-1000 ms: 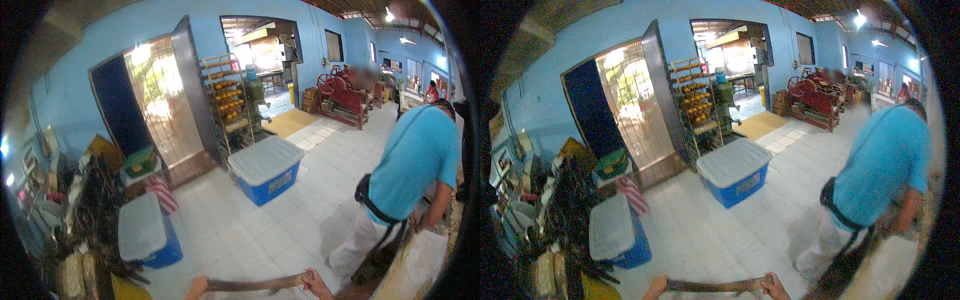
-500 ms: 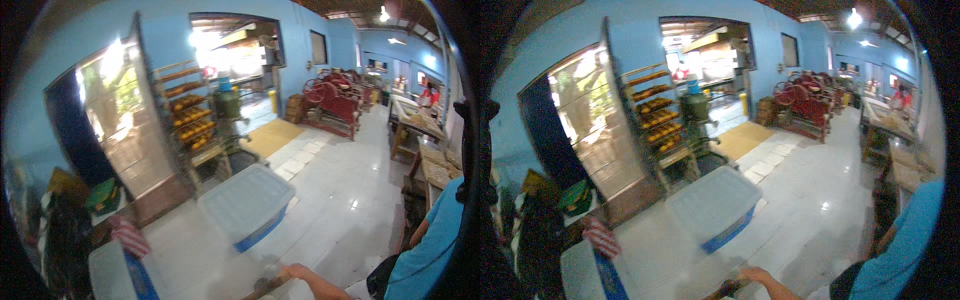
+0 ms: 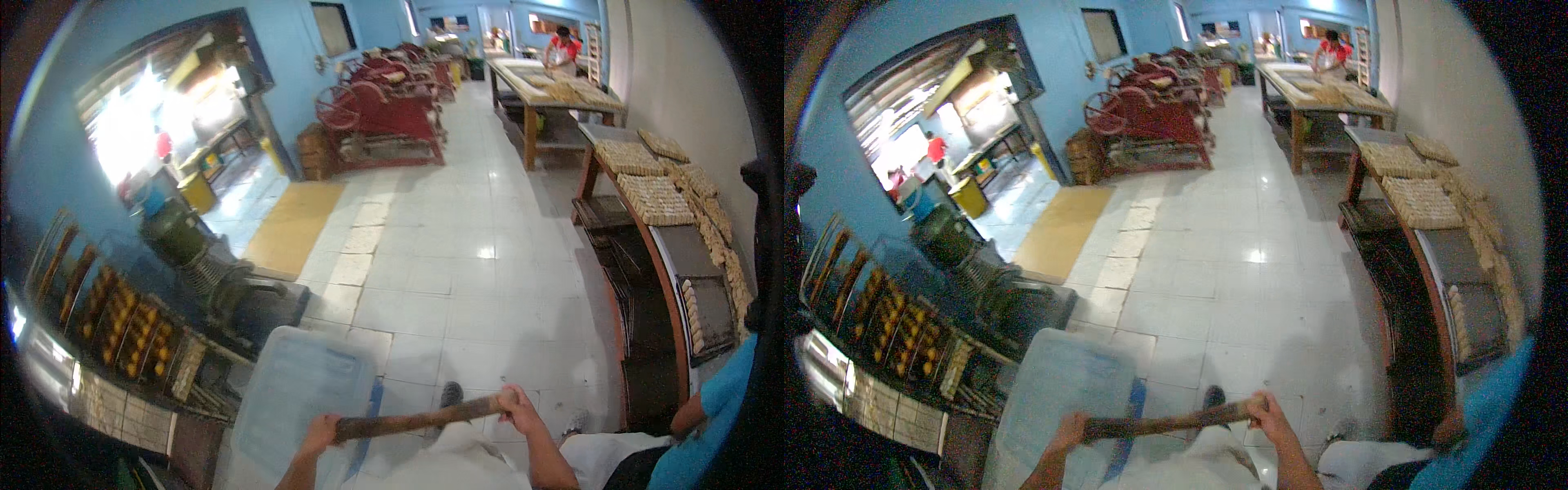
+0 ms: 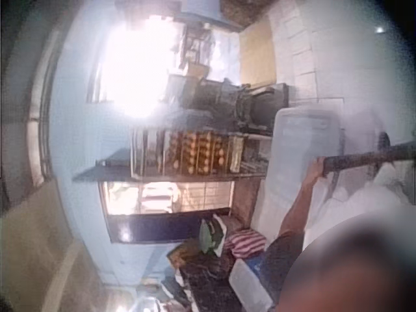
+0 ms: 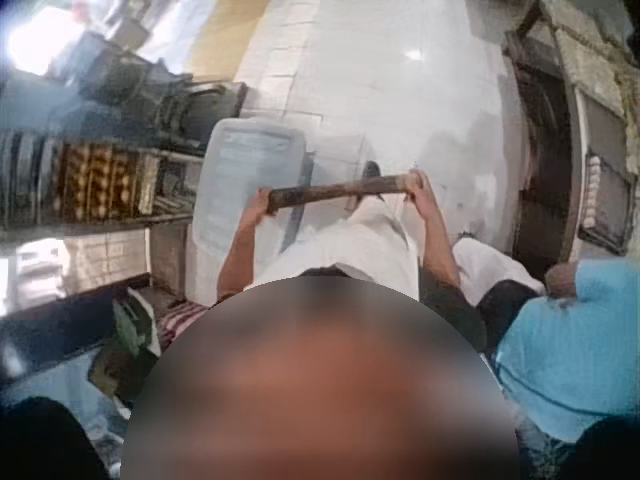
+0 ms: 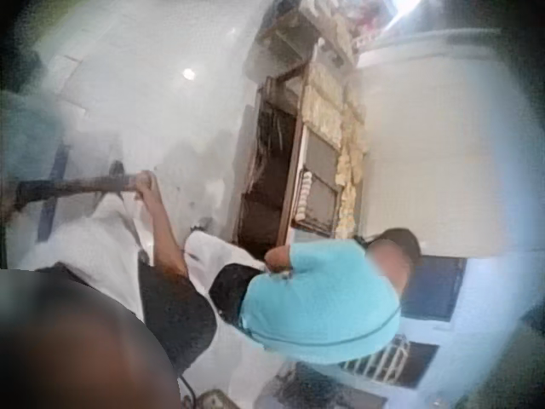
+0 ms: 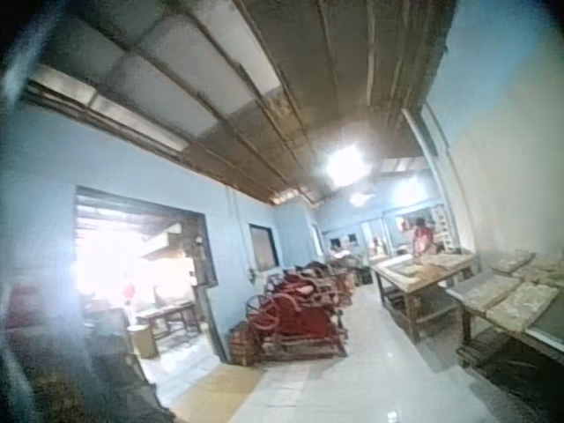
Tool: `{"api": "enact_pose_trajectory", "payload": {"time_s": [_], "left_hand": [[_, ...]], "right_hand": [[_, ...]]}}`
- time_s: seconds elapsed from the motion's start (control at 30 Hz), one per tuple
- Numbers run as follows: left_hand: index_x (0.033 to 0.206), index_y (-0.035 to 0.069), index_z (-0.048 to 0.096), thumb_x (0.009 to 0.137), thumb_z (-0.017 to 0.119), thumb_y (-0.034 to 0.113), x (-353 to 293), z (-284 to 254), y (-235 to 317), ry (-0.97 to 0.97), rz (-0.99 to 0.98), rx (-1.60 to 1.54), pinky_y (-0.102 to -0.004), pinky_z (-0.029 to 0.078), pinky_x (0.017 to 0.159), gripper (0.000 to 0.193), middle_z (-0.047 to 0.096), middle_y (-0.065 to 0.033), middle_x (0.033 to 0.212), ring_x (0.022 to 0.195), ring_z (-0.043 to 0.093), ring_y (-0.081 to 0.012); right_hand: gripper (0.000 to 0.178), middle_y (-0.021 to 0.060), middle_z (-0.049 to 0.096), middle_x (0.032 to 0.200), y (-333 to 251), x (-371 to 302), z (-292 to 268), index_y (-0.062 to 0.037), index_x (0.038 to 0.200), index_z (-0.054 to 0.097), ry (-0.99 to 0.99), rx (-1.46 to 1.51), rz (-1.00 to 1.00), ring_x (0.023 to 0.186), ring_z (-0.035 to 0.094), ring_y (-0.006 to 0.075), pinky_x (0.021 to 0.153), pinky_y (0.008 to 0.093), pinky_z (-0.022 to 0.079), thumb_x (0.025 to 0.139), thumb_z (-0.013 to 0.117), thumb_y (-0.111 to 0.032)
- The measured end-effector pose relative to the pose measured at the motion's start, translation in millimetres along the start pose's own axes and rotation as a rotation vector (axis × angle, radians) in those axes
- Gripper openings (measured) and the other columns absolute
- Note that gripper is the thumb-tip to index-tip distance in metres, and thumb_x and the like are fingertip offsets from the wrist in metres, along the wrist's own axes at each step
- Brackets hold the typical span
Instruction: The person walks through a food processing room and then uses a wooden pestle to repeatedly pound a cloth-wrapped bundle on a stationary mill. The bundle is repositioned several times during the pounding sequence.
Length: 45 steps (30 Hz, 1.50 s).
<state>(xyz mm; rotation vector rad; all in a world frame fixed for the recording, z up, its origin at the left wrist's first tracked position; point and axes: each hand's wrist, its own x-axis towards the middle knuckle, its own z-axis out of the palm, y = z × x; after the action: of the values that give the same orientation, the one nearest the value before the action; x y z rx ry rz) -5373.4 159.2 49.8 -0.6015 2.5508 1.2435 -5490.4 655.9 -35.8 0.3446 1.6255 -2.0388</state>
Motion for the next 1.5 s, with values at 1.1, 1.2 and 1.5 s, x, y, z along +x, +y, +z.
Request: {"api": "enact_pose_trajectory", "payload": {"time_s": [1.1,1.2,1.5], "left_hand": [[0.109,0.005,0.056,0.094,0.068,0.01,1063.7,114.6,773.7,-1.185,0.58,-0.724,-0.0323,0.048,0.094,0.021,0.06,-0.0077,0.114,0.111,0.057,-0.0145],[0.109,0.005,0.055,0.096,0.066,0.01,1180.0,97.6,837.2,-0.99,0.583,-0.666,-0.0328,0.049,0.095,0.019,0.064,-0.0061,0.107,0.108,0.06,-0.0144],[0.101,0.004,0.053,0.083,0.069,0.007,1476.5,8.7,970.9,-0.087,0.379,-0.957,-0.0388,0.055,0.077,0.024,0.065,-0.0115,0.085,0.08,0.065,-0.022]], "right_hand": [[0.065,0.0015,0.052,0.059,-606.4,900.0,-85.5,-0.0115,0.108,0.062,0.171,0.165,0.462,0.045,0.043,0.0146,0.044,0.0291,0.042,0.097,0.035,-0.07],[0.067,0.0074,0.061,0.082,-706.3,1034.6,-108.5,-0.0103,0.123,0.061,-0.112,-0.079,0.49,0.069,0.054,0.0161,0.065,0.0331,0.05,0.097,0.039,-0.068],[0.083,0.0181,0.065,0.12,-1019.4,1366.3,-45.4,-0.014,0.155,0.028,-0.53,-0.766,-0.368,0.11,0.064,0.0319,0.097,0.0412,0.049,0.09,0.07,-0.044]]}}
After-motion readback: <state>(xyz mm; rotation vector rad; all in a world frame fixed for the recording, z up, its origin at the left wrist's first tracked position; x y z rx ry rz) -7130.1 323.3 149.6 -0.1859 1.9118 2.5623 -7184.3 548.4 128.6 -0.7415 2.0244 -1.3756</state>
